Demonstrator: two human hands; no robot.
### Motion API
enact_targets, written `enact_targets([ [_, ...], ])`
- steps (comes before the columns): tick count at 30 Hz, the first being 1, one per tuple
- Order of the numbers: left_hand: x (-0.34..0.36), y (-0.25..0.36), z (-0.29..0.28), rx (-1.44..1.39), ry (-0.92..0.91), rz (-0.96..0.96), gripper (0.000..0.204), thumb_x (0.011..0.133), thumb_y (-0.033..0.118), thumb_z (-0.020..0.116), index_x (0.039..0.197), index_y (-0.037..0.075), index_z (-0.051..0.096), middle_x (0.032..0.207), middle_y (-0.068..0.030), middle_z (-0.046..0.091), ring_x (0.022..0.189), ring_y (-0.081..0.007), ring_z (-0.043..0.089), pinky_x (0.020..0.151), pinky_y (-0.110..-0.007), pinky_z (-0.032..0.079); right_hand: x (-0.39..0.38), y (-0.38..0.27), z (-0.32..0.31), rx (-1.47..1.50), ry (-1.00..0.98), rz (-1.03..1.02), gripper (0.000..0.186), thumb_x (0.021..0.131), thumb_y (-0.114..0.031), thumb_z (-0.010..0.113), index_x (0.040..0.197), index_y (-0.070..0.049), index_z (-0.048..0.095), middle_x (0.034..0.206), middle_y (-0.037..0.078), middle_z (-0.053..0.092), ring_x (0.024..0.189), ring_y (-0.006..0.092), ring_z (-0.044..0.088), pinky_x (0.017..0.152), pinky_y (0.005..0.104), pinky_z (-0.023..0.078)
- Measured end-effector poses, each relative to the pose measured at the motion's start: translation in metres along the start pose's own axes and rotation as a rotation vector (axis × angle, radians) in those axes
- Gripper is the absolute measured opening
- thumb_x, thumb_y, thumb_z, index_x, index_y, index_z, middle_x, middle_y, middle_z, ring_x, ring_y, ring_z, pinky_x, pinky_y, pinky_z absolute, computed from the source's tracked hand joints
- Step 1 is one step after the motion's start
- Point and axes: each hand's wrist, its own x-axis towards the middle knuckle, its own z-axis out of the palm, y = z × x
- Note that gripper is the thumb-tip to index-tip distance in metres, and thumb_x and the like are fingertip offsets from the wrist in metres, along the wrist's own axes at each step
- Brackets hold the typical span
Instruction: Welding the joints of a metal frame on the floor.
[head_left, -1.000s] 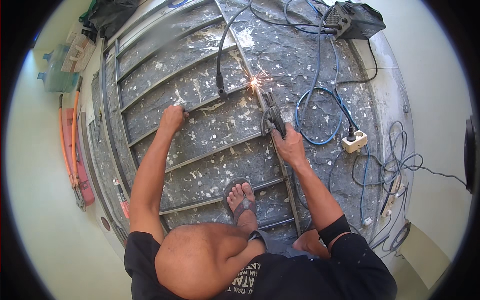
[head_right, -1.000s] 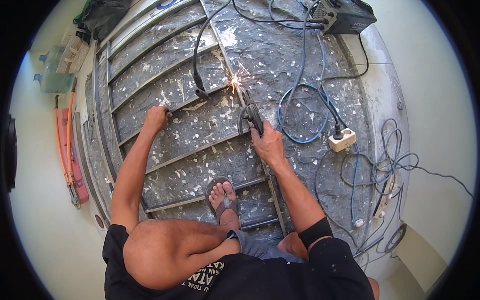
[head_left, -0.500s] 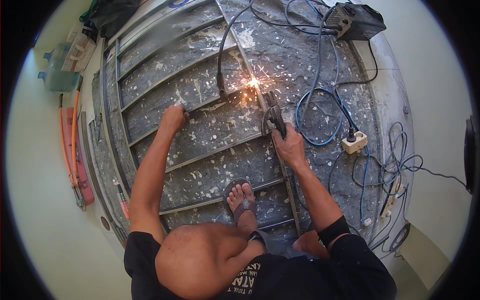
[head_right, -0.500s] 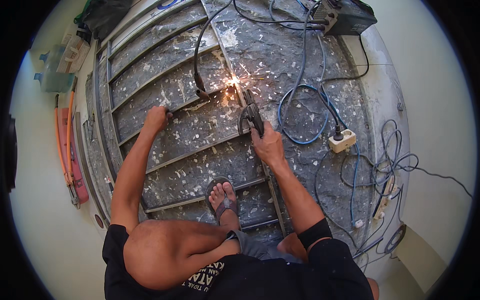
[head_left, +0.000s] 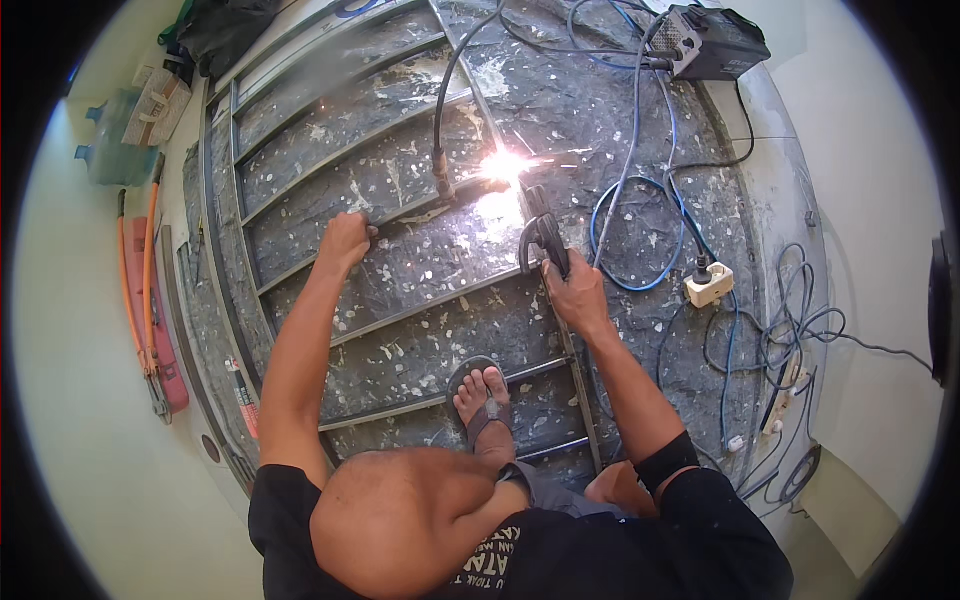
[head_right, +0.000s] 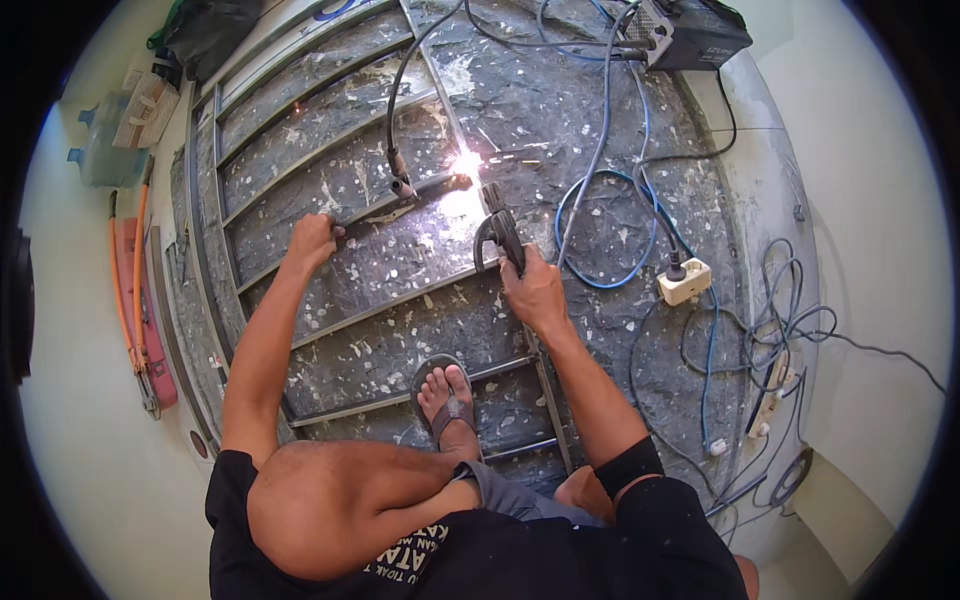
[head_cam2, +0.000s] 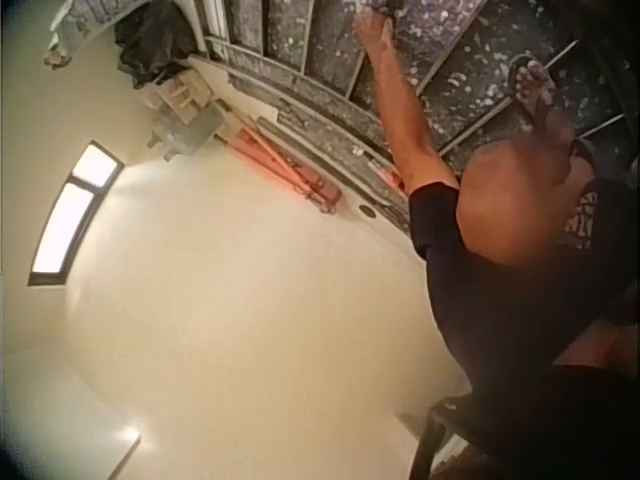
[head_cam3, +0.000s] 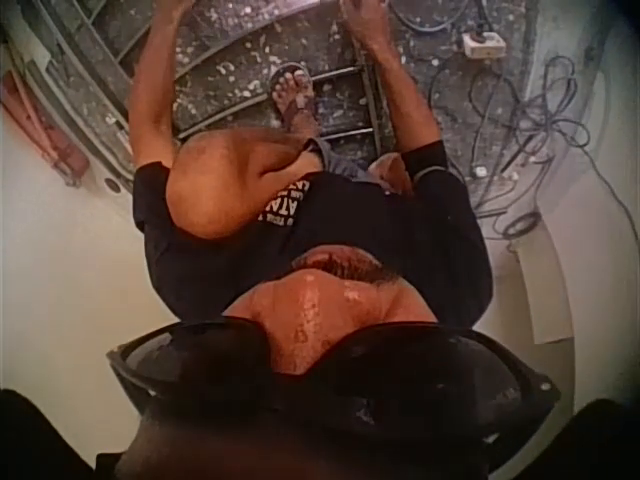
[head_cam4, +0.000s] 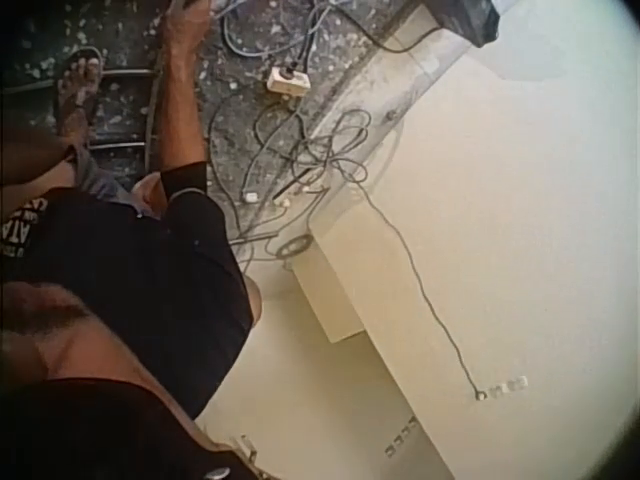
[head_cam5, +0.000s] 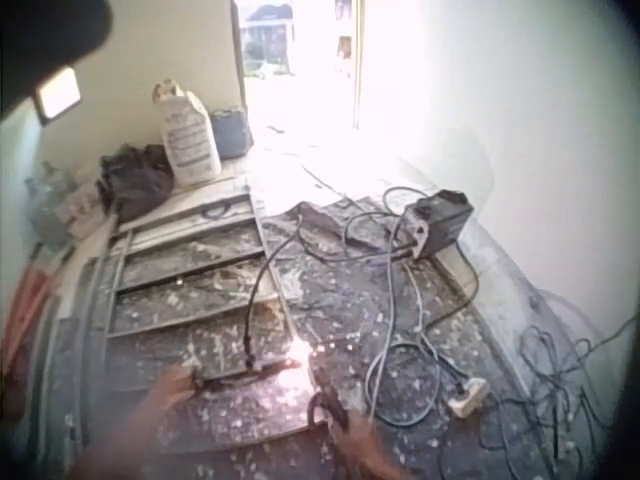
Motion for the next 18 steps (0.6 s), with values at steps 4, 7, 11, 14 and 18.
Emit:
enact_targets([
  [4, -0.0007, -0.0002, 0.0019, -0.009, 0.024, -0.023, 0.026, 0.086, 0.026, 0.072, 0.085, 0.000, 0.072, 0.085, -0.0280, 0.067, 0.085, -0.0451, 0.067, 0.076, -0.052, 0.053, 0.0001, 0.0000, 0.0006, 0.045, 0.016, -0.033, 0.029, 0.092, -0.027, 0.064, 0.102, 0.001, 0.060, 0.078, 0.028, 0.066, 0.083, 0.0483, 0.065, 0.067, 0.0518, 0.051],
  [7, 0.0008, 0.0004, 0.0029, 0.007, 0.015, -0.061, 0.027, 0.087, 0.027, 0.072, 0.089, 0.001, 0.072, 0.087, -0.0276, 0.068, 0.086, -0.0444, 0.067, 0.077, -0.052, 0.053, -0.0006, -0.0008, 0.0004, 0.032, 0.002, -0.029, 0.029, 0.092, -0.026, 0.064, 0.104, 0.000, 0.059, 0.078, 0.028, 0.066, 0.084, 0.0477, 0.066, 0.067, 0.0515, 0.051],
  [11, 0.0028, -0.0003, 0.0005, 0.018, -0.078, -0.097, 0.031, 0.085, 0.031, 0.073, 0.095, 0.002, 0.072, 0.097, -0.0290, 0.068, 0.093, -0.0466, 0.066, 0.082, -0.053, 0.054, -0.0028, -0.0034, -0.0014, 0.094, 0.010, 0.047, 0.031, 0.093, -0.028, 0.065, 0.103, 0.001, 0.061, 0.084, 0.027, 0.068, 0.085, 0.0453, 0.068, 0.071, 0.0469, 0.052],
  [14, 0.0041, 0.0003, -0.0004, 0.015, -0.088, -0.067, 0.031, 0.085, 0.032, 0.073, 0.094, 0.002, 0.072, 0.096, -0.0289, 0.068, 0.092, -0.0471, 0.066, 0.081, -0.053, 0.054, -0.0013, -0.0039, -0.0034, 0.051, 0.045, 0.018, 0.031, 0.093, -0.028, 0.065, 0.101, 0.001, 0.060, 0.085, 0.029, 0.067, 0.086, 0.0467, 0.067, 0.071, 0.0479, 0.051],
  [18, 0.0010, 0.0000, -0.0009, 0.035, -0.040, -0.031, 0.029, 0.087, 0.031, 0.072, 0.091, 0.002, 0.072, 0.091, -0.0279, 0.068, 0.087, -0.0461, 0.066, 0.078, -0.053, 0.054, -0.0010, -0.0037, -0.0036, 0.021, 0.033, 0.004, 0.031, 0.093, -0.028, 0.065, 0.102, 0.002, 0.060, 0.085, 0.030, 0.067, 0.087, 0.0476, 0.066, 0.071, 0.0486, 0.051],
])
